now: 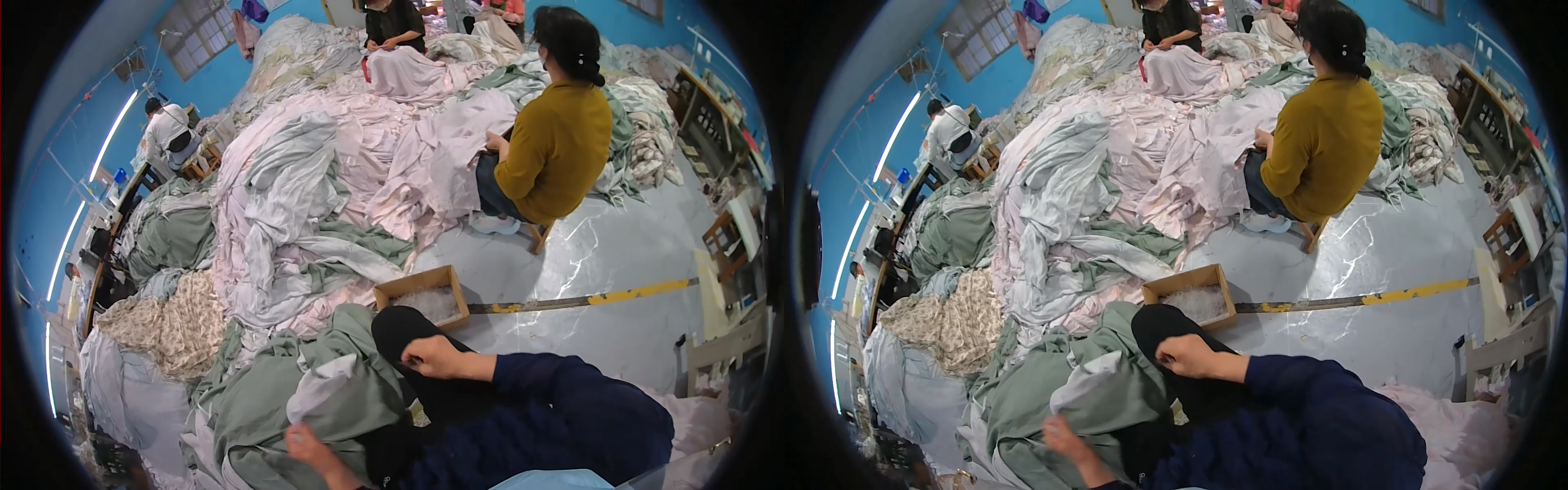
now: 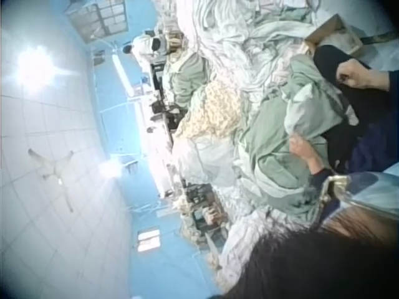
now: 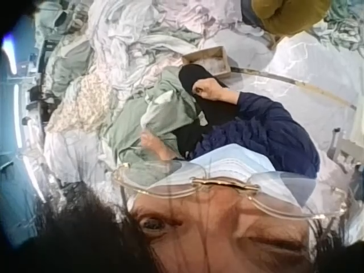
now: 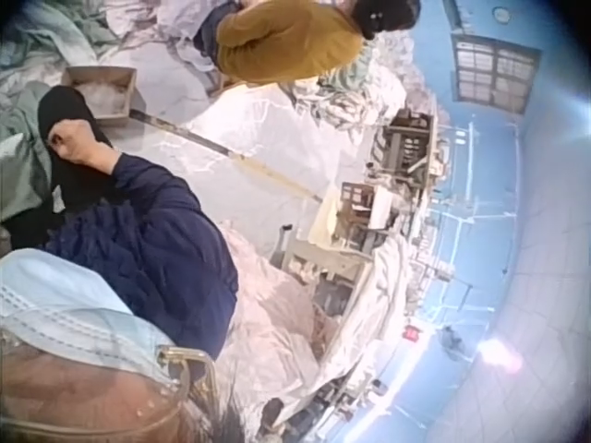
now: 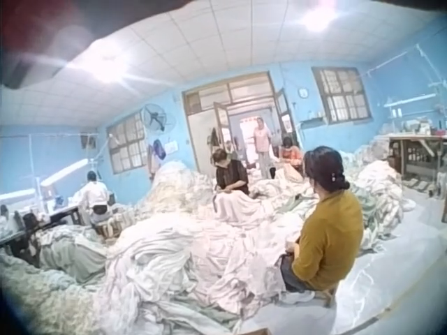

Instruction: The worker is trimming excess threads from green and white fabric pillow covers using a small pair of spring-loaded thread clippers in a factory setting.

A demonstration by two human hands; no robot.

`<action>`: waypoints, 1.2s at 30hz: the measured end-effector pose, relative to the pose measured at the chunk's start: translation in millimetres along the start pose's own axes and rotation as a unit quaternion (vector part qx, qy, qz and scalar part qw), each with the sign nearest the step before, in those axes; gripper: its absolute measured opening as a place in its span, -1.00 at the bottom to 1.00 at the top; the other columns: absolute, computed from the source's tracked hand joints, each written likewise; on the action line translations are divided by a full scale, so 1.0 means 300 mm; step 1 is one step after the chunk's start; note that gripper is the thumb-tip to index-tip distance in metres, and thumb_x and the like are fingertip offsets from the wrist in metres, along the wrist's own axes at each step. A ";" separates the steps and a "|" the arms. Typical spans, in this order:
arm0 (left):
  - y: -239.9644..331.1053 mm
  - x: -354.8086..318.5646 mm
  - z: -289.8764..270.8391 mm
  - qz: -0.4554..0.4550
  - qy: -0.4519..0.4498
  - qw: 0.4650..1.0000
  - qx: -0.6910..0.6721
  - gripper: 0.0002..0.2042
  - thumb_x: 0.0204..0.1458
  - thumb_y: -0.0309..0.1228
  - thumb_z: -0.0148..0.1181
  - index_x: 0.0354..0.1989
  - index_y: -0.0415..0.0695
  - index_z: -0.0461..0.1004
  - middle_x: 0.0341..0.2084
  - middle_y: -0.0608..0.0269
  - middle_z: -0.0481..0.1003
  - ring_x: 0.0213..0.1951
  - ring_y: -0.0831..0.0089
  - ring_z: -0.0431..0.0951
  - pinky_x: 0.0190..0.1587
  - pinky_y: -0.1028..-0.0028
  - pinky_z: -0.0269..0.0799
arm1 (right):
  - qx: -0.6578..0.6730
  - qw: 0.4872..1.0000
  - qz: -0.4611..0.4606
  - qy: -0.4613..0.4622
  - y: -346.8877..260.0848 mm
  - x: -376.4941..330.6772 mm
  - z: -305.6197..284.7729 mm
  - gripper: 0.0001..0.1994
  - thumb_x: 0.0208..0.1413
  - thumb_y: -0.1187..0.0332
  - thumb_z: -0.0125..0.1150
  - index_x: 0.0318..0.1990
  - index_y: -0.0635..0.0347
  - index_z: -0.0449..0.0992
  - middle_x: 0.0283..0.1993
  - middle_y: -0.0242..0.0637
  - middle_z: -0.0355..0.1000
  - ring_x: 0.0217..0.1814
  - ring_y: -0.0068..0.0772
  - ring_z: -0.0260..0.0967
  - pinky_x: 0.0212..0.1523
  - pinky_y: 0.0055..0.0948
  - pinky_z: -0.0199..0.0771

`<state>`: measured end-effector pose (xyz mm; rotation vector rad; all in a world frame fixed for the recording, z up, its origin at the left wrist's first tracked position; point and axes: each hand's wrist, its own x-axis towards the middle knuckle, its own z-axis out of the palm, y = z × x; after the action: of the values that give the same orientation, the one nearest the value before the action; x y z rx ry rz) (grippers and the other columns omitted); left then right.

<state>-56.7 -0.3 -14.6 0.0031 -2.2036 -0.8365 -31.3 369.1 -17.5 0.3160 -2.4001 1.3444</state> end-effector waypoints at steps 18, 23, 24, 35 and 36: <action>0.110 0.198 0.323 -0.009 -0.251 0.968 -0.006 -0.81 -0.18 -0.52 0.13 -0.33 -0.20 0.52 -0.52 -0.06 0.51 -0.45 -0.06 0.52 -0.37 0.15 0.39 | -0.072 0.959 -0.120 0.245 -0.398 0.908 -0.837 -0.49 0.22 0.53 0.08 0.33 0.09 0.24 -0.56 -0.43 0.33 -0.54 -0.68 0.27 -0.48 -0.61 0.31; 0.123 0.208 0.322 0.007 -0.246 0.969 -0.014 -0.79 -0.18 -0.53 0.14 -0.30 -0.19 0.53 -0.49 -0.06 0.53 -0.42 -0.07 0.53 -0.36 0.14 0.39 | -0.163 0.961 -0.075 0.212 -0.324 0.865 -0.872 -0.52 0.24 0.51 0.02 0.32 0.12 0.25 -0.56 -0.37 0.33 -0.52 -0.63 0.32 -0.45 -0.58 0.34; 0.122 0.209 0.325 0.016 -0.236 0.972 -0.018 -0.81 -0.16 -0.51 0.14 -0.31 -0.20 0.53 -0.55 -0.07 0.50 -0.47 -0.05 0.51 -0.40 0.16 0.36 | -0.196 0.949 -0.103 0.223 -0.321 0.887 -0.886 -0.52 0.24 0.50 0.00 0.32 0.13 0.24 -0.57 -0.36 0.35 -0.54 -0.61 0.32 -0.46 -0.56 0.34; 0.110 0.192 0.353 0.030 -0.232 0.972 -0.001 -0.85 -0.09 -0.42 0.15 -0.34 -0.18 0.50 -0.59 -0.05 0.48 -0.52 -0.01 0.49 -0.45 0.17 0.33 | -0.328 0.862 -0.246 0.298 -0.242 1.394 -1.138 -0.50 0.16 0.39 -0.02 0.26 0.39 0.21 0.20 0.30 0.26 0.32 0.19 0.18 0.31 -0.17 0.20; 0.109 0.191 0.349 0.023 -0.236 0.972 0.006 -0.85 -0.09 -0.42 0.15 -0.34 -0.18 0.50 -0.60 -0.04 0.48 -0.53 -0.01 0.49 -0.45 0.17 0.33 | -0.342 0.840 -0.263 0.328 -0.242 1.407 -1.121 -0.52 0.15 0.38 0.02 0.22 0.40 0.26 0.15 0.23 0.33 0.21 0.12 0.30 0.22 -0.21 0.30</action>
<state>-158.2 70.1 -9.9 -0.2651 -2.6388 -0.8646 -317.0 612.7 376.9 0.2275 -1.8306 0.2260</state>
